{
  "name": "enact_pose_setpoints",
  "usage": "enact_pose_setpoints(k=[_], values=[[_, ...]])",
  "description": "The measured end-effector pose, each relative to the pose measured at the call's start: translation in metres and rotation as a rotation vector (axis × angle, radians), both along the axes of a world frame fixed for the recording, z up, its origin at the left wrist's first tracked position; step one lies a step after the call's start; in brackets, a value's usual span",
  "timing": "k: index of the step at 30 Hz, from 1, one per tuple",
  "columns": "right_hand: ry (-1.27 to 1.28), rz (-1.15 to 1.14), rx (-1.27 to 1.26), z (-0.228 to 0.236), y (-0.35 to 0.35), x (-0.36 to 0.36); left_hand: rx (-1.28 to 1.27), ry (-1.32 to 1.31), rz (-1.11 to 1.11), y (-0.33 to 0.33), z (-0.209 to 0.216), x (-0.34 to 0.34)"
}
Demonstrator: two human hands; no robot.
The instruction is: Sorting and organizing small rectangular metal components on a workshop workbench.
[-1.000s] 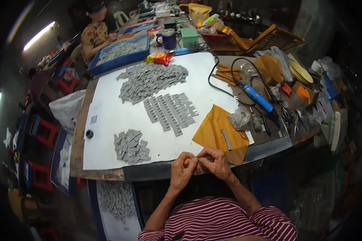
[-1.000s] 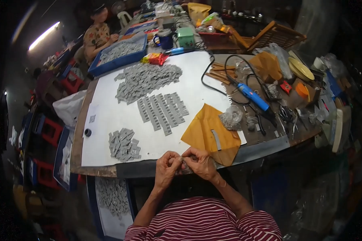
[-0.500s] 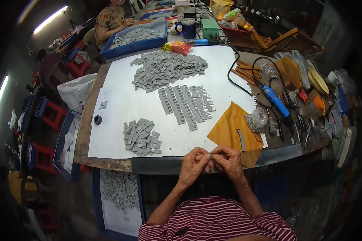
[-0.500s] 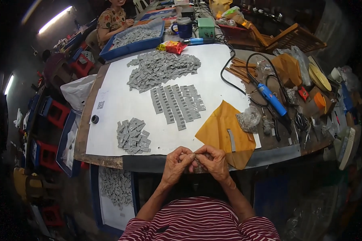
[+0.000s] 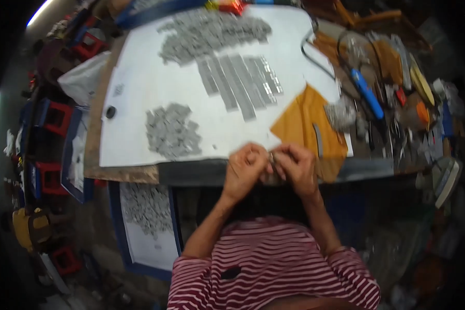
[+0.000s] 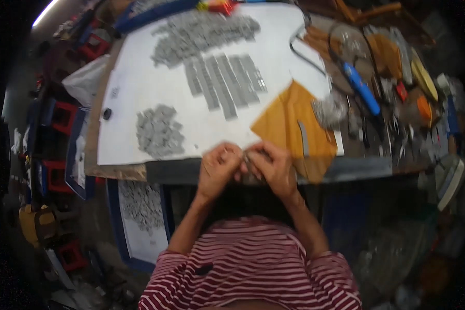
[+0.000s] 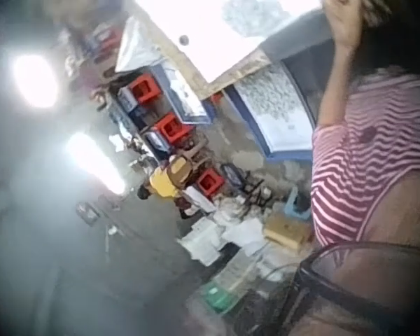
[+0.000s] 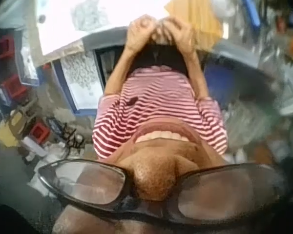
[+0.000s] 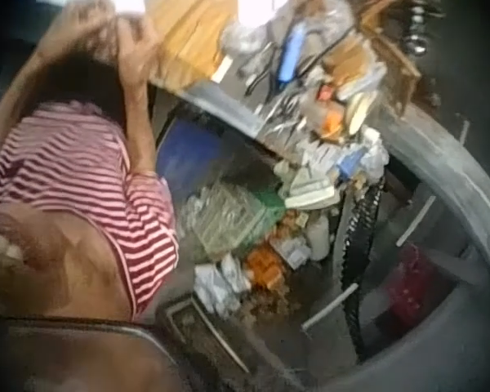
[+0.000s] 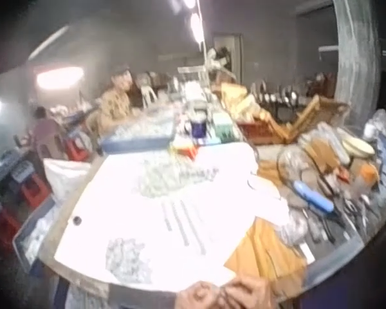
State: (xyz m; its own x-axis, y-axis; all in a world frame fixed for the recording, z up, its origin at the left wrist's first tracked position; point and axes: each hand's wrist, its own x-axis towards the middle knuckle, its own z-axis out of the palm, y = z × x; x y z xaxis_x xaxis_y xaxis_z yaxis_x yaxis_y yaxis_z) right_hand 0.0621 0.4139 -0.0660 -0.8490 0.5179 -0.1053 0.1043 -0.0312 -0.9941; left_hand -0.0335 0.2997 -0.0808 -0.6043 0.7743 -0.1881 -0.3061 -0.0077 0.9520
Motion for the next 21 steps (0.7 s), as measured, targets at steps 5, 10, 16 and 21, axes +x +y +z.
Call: enact_pose_setpoints(k=[5, 10, 16, 21], values=[[0.084, 0.035, -0.318, -0.010, 0.007, -0.012, 0.035, -0.059, 0.050, 0.003, 0.000, -0.008], [0.129, 0.025, -0.367, -0.018, 0.003, -0.010, 0.055, -0.177, 0.056, -0.001, -0.009, -0.007], [0.122, 0.015, -0.336, -0.022, -0.002, -0.008, 0.068, -0.189, 0.078, -0.005, -0.013, -0.002], [0.103, 0.019, -0.290, -0.021, -0.002, -0.010, 0.041, -0.124, 0.088, -0.004, -0.012, -0.001]])
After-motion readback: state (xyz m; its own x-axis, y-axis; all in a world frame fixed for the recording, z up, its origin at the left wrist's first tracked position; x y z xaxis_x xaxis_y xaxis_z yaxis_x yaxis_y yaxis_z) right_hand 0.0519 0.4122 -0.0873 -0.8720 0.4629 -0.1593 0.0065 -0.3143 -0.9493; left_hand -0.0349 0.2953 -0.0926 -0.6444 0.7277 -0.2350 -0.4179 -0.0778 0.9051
